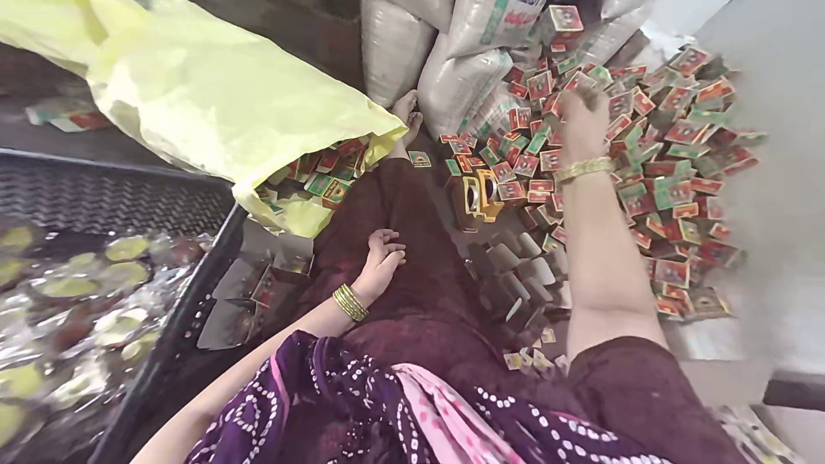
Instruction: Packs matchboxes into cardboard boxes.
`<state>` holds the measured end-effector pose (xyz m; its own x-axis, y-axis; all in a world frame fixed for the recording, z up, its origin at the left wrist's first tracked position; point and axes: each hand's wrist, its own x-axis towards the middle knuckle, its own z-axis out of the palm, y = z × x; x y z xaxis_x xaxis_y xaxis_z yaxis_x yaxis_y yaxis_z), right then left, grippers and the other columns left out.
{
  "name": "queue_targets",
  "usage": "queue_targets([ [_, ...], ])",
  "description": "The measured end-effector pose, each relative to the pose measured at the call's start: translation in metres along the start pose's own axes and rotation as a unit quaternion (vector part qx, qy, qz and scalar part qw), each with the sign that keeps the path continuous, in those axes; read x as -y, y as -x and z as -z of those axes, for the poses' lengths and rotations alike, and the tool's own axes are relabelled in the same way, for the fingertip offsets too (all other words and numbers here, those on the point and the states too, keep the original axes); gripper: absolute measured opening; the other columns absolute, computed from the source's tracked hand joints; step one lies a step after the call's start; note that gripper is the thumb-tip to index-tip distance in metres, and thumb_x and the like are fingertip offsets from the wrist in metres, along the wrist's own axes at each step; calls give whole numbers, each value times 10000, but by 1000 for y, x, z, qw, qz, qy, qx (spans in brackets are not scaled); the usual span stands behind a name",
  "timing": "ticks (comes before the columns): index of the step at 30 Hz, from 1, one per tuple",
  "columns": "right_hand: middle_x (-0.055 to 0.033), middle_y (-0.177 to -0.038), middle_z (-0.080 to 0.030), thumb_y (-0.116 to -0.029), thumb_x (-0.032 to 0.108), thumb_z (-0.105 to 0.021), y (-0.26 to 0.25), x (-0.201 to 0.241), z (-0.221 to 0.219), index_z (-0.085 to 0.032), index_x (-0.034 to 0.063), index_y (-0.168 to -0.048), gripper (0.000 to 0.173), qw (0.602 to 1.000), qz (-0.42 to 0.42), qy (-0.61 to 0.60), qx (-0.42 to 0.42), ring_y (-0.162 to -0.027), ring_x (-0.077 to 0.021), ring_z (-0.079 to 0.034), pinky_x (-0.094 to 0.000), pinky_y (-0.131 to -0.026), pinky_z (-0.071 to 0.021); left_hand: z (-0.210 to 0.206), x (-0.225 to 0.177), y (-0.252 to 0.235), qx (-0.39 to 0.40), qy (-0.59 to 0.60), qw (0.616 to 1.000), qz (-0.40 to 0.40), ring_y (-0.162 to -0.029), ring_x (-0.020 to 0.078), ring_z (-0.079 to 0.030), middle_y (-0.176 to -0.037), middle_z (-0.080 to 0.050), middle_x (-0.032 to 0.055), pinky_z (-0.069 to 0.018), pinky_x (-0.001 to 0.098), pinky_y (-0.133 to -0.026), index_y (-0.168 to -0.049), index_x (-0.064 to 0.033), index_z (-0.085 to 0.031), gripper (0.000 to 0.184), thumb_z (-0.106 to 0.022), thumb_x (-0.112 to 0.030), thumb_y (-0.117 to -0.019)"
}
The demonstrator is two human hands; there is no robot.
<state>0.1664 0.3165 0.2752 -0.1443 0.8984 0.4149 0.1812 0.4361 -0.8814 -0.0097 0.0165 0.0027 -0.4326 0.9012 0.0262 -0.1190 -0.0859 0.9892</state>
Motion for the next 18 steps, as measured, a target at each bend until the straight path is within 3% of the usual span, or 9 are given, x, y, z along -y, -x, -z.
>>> queue_targets([
  [2, -159, -1256, -663, -928, 303, -714, 34, -18, -5, -584, 20, -1345, 520, 987, -10, 135, 90, -1078, -245, -688, -451, -927, -588, 1, -1, 1, 2, -3, 1000, 0, -1137, 238, -663, -1440, -470, 198, -618, 396, -855, -1492, 31, -228, 662, -526, -162, -933],
  [5, -161, -1126, -727, -931, 294, -735, 73, -70, 1, -722, 63, -1176, 337, 918, -52, 316, 233, -1034, -313, -702, -574, -935, -549, 1, 1, 2, 10, -11, 1000, -1, -1113, 224, -676, -1412, -494, 199, -616, 385, -871, -1489, 36, -223, 659, -534, -157, -942],
  [7, -215, -1105, -720, -910, 282, -755, 93, -107, 14, -744, 50, -1124, 316, 858, -95, 415, 289, -1068, -404, -677, -665, -949, -504, 1, 3, 3, 18, -19, 1000, 3, -1094, 207, -684, -1394, -518, 188, -614, 377, -877, -1483, 25, -247, 623, -527, -163, -960],
  [10, -292, -1150, -683, -906, 329, -732, 125, -147, 31, -691, -7, -1164, 426, 772, -169, 547, 277, -1108, -487, -650, -713, -915, -497, -1, 6, 2, 30, -32, 999, -4, -1084, 212, -688, -1373, -543, 172, -618, 388, -881, -1470, 13, -285, 586, -535, -160, -969],
  [12, -328, -1178, -661, -914, 290, -723, 140, -170, 37, -665, -40, -1177, 426, 758, -200, 577, 228, -1122, -525, -634, -731, -885, -500, -2, 7, 1, 31, -40, 999, -11, -1060, 204, -695, -1352, -558, 169, -617, 380, -872, -1457, 15, -299, 578, -542, -161, -963],
  [15, -253, -1255, -670, -940, 299, -672, 143, -202, 46, -704, 50, -1216, 373, 754, -224, 576, 220, -1203, -451, -624, -678, -965, -489, -3, 6, 1, 39, -55, 998, -11, -1037, 194, -697, -1327, -573, 171, -610, 371, -869, -1451, 28, -308, 570, -541, -153, -963],
  [18, -203, -1278, -679, -974, 248, -628, 144, -201, 45, -717, 102, -1234, 312, 804, -177, 526, 215, -1226, -409, -620, -659, -1006, -467, -2, 5, 3, 56, -78, 995, -22, -1020, 182, -697, -1301, -599, 145, -607, 368, -869, -1405, 22, -389, 498, -541, -134, -956],
])
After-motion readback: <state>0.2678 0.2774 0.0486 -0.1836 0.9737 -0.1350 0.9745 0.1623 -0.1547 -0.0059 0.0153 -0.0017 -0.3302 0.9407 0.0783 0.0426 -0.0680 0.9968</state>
